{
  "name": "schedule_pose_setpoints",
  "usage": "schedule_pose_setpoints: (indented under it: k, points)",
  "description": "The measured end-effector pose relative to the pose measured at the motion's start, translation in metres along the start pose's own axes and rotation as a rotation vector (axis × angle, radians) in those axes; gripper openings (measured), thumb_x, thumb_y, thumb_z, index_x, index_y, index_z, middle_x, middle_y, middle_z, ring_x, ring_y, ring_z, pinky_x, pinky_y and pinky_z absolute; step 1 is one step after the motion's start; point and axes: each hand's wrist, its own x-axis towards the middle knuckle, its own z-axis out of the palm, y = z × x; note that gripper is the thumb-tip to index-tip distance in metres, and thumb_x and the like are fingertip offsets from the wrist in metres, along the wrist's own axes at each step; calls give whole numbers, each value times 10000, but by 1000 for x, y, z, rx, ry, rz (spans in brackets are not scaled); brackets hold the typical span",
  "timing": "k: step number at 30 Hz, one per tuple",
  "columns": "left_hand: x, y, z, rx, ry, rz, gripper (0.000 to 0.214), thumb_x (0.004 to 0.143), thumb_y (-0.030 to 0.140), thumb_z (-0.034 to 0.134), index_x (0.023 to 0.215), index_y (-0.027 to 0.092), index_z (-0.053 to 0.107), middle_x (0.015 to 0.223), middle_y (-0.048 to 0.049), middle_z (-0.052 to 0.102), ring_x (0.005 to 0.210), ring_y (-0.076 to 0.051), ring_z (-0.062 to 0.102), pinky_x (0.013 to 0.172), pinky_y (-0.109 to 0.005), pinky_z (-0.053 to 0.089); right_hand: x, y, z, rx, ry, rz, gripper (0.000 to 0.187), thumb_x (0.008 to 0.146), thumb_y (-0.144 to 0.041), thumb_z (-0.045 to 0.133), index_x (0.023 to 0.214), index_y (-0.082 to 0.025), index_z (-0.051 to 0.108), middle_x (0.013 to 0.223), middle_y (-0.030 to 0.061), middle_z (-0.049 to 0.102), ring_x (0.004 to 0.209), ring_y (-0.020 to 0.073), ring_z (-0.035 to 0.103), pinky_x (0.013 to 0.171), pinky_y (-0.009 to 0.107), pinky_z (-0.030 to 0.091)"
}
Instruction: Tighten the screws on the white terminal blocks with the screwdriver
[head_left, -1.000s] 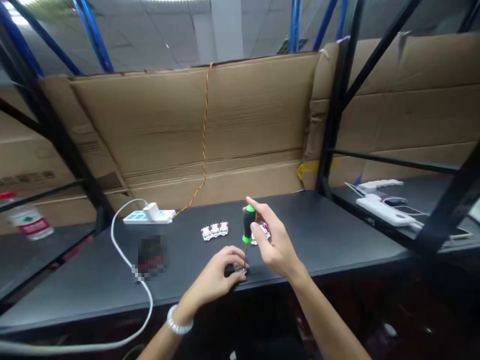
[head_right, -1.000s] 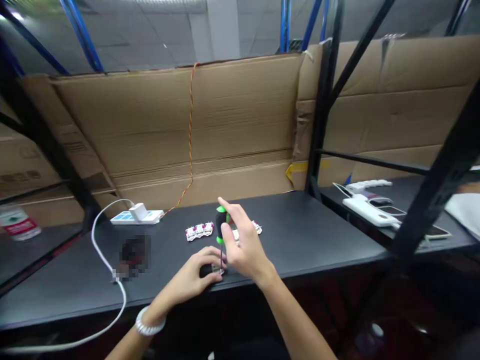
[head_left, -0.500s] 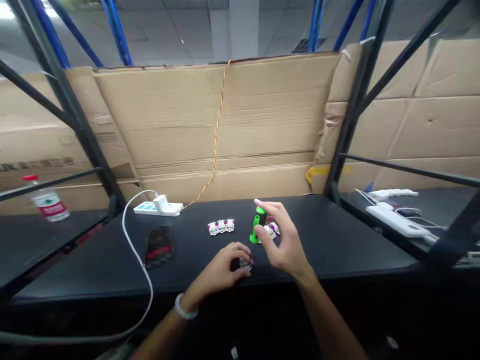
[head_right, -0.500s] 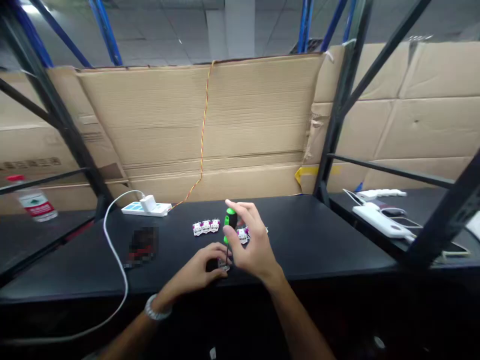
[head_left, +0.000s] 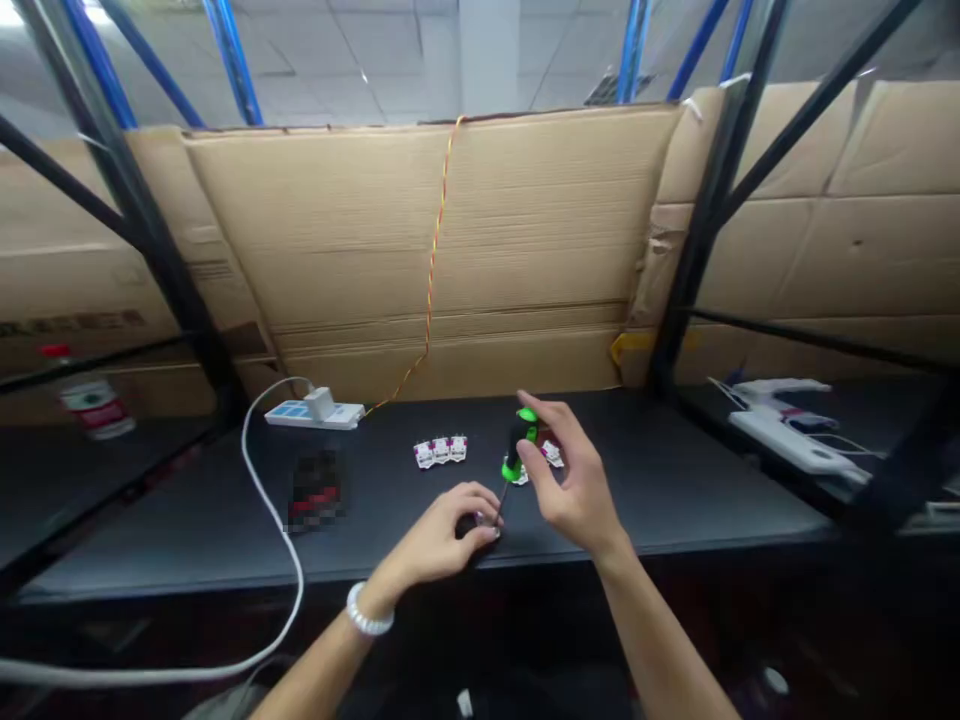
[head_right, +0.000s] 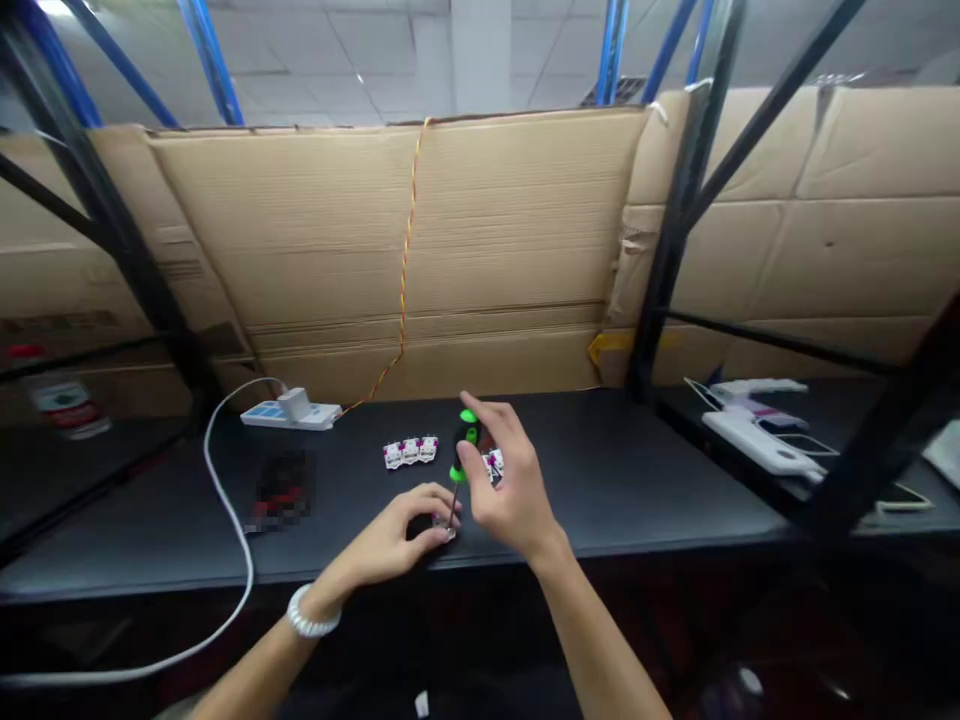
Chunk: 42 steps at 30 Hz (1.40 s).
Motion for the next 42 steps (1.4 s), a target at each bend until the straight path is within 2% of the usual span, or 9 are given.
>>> schedule_pose_setpoints:
  k: [9, 17, 21, 24, 28, 33, 38, 41, 42]
  points:
    - [0, 1, 1, 100, 20, 36, 159, 979, 195, 646, 850, 201, 737, 1094, -73, 768, 1070, -230, 698, 1006, -346, 512, 3, 3, -18, -24, 66, -25, 468, 1029, -267, 602, 1497, -282, 598, 1220, 82, 638, 990, 218, 649, 906, 389, 573]
    - [-3, -2, -6, 434, -72, 73, 174, 1082, 241, 522, 1020, 207, 681, 1110, -75, 737, 1011, -241, 661, 950, -365, 490, 6, 9, -34, -28, 145, -35, 473, 1012, -268, 625, 1484, -296, 618, 1207, 74, 637, 1030, 231, 649, 916, 397, 573]
    - [8, -1, -10, 408, 8, 89, 192, 1068, 252, 536, 951, 205, 682, 1143, -88, 714, 1069, -250, 648, 981, -364, 493, 7, 14, -42, -31, 184, -33, 459, 1005, -269, 640, 1463, -286, 635, 1209, 77, 642, 1077, 242, 654, 930, 392, 568]
    - [33, 0, -10, 408, 59, 5, 164, 1016, 286, 622, 907, 203, 712, 1060, -74, 710, 1034, -253, 658, 966, -362, 496, 8, 16, -49, -37, 208, -27, 456, 1003, -270, 647, 1458, -296, 638, 1218, 71, 643, 1063, 234, 653, 897, 373, 567]
    - [70, -2, -5, 461, -26, -224, 153, 940, 306, 697, 863, 196, 770, 943, -60, 737, 880, -239, 680, 805, -314, 491, 9, 18, -56, -45, 236, -19, 444, 1000, -284, 654, 1444, -283, 644, 1237, 78, 644, 1063, 234, 654, 886, 368, 566]
    - [84, -7, 6, 468, -82, -340, 184, 898, 316, 737, 797, 173, 792, 783, -66, 755, 740, -237, 690, 683, -300, 458, 9, 19, -59, -67, 229, -19, 443, 997, -290, 657, 1439, -281, 646, 1230, 80, 649, 1070, 238, 651, 897, 383, 572]
    - [71, 0, -2, 453, -76, -328, 275, 945, 413, 696, 889, 171, 816, 916, -90, 786, 854, -262, 722, 763, -321, 504, 10, 21, -56, -45, 245, -13, 437, 989, -310, 675, 1425, -285, 661, 1250, 85, 662, 1062, 243, 670, 902, 401, 599]
    - [55, 4, -22, 369, -54, -176, 291, 1025, 374, 585, 1061, 196, 812, 1120, -87, 779, 1048, -264, 711, 949, -353, 524, 11, 21, -50, 48, 287, 4, 393, 993, -317, 697, 1384, -288, 677, 1255, 83, 700, 1095, 241, 697, 942, 399, 610]
    - [49, 4, -30, 338, -82, -119, 269, 1019, 355, 600, 1107, 202, 804, 1172, -88, 768, 1112, -265, 698, 1016, -365, 515, 11, 22, -47, 88, 285, 17, 372, 998, -319, 700, 1368, -291, 680, 1238, 77, 721, 1100, 238, 709, 950, 396, 615]
